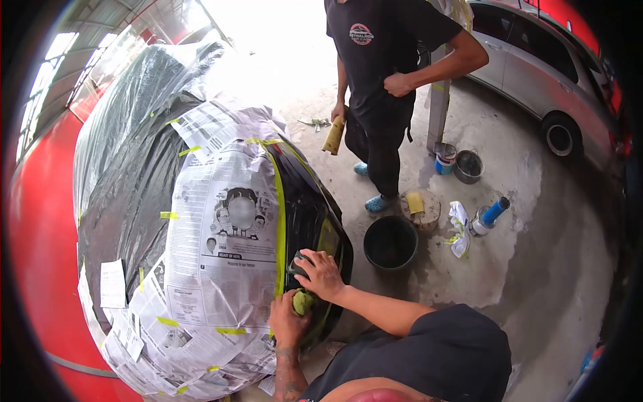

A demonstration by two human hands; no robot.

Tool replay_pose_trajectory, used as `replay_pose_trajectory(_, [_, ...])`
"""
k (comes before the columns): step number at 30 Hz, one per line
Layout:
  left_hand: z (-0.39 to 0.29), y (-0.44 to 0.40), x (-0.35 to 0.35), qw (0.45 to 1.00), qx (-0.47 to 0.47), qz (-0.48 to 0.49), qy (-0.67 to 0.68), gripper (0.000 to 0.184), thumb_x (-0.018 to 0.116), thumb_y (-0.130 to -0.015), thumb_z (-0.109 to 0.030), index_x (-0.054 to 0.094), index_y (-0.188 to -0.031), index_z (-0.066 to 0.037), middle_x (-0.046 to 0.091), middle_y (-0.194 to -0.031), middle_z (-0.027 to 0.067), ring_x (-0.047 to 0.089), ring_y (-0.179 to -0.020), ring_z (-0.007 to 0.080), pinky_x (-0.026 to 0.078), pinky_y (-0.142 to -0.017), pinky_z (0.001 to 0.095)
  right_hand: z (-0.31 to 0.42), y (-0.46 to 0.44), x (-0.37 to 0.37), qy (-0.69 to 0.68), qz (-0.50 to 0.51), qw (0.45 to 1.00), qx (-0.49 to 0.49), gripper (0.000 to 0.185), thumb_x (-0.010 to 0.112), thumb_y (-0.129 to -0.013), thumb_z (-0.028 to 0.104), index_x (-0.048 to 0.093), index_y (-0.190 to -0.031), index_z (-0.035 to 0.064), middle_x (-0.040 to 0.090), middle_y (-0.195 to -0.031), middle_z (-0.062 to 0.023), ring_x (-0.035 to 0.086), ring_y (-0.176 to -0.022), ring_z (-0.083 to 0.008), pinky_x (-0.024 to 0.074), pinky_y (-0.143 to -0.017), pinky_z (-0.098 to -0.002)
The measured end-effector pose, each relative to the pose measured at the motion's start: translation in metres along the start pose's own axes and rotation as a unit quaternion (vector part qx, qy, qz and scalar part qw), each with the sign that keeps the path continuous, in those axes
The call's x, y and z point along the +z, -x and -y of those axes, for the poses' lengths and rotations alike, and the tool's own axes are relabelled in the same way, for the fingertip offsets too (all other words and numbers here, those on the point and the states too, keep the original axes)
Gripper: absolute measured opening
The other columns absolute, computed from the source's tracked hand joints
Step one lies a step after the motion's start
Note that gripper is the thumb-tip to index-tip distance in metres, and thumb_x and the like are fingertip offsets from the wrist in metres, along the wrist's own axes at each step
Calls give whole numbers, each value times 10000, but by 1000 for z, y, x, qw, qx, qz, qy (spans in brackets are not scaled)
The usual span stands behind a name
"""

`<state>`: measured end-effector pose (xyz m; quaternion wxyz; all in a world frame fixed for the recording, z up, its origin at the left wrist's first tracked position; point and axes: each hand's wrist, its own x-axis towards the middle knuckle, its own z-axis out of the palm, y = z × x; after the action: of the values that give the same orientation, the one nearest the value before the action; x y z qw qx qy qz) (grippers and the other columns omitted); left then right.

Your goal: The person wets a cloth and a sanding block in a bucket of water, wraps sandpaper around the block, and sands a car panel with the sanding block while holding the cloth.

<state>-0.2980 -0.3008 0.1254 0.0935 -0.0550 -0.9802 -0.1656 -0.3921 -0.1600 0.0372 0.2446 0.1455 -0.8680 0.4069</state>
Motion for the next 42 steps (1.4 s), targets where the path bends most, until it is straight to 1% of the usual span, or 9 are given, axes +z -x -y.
replay_pose_trajectory(3, [2,2,0,1000,4,2,4,535,844,-683,-182,668,-1188,-184,670,-1064,83,639,-1016,357,557,-842,484,-8,-28,-12,4,-13,999,-29,437,813,-823,314,686,-1211,159,567,-1343,-49,570,-1169,-314,501,-927,-514])
replay_pose_trajectory(8, [2,2,1,1000,6,1,7,540,844,-679,-175,669,-1189,-179,672,-1068,85,637,-1024,356,556,-846,484,-44,-117,-1,33,-48,993,104,402,809,-834,297,675,-1184,149,591,-1262,-39,586,-1144,-325,494,-944,-504])
replay_pose_trajectory(15, [-1,-1,-2,1000,1,4,10,529,845,-665,-145,663,-1162,-143,670,-1056,99,636,-1025,363,534,-879,473,6,-11,3,-4,3,1000,21,451,803,-832,303,672,-1238,157,560,-1361,-61,567,-1174,-321,479,-954,-518])
replay_pose_trajectory(18, [2,0,-1,1000,12,6,7,532,846,-676,-168,666,-1176,-155,667,-1061,95,633,-1016,363,547,-857,483,-7,-33,-11,13,1,1000,-17,449,805,-830,306,666,-1237,178,562,-1334,-55,569,-1165,-328,490,-937,-534])
replay_pose_trajectory(23, [1,2,0,1000,12,5,11,535,847,-684,-183,664,-1187,-162,662,-1064,96,630,-1013,364,553,-844,488,-43,-121,-9,37,-22,993,108,402,786,-865,287,663,-1223,154,579,-1278,-38,579,-1159,-315,490,-968,-509])
replay_pose_trajectory(31, [6,1,1,1000,10,12,7,572,861,-668,-180,658,-1202,-171,663,-1075,92,629,-1020,364,552,-854,488,14,-6,-3,-2,23,1000,3,456,786,-844,288,674,-1265,155,559,-1398,-72,555,-1213,-332,482,-954,-526])
replay_pose_trajectory(33, [5,0,1,1000,6,11,6,572,861,-668,-180,659,-1203,-175,664,-1078,92,630,-1026,363,553,-858,487,2,-27,-2,26,-10,999,-18,423,783,-844,288,660,-1238,196,552,-1386,-46,546,-1209,-332,494,-942,-537])
replay_pose_trajectory(38, [6,2,4,1000,5,3,10,573,862,-669,-181,659,-1205,-176,666,-1085,90,633,-1038,359,555,-864,484,-54,-125,4,46,-49,991,111,417,788,-843,290,658,-1223,178,594,-1302,-54,577,-1169,-342,505,-943,-525])
replay_pose_trajectory(42, [6,1,3,1000,0,7,3,575,865,-670,-181,659,-1207,-179,664,-1083,87,633,-1039,357,556,-862,483,-19,-82,8,49,-68,994,65,408,810,-818,260,644,-1181,176,587,-1305,-63,574,-1162,-348,500,-936,-524])
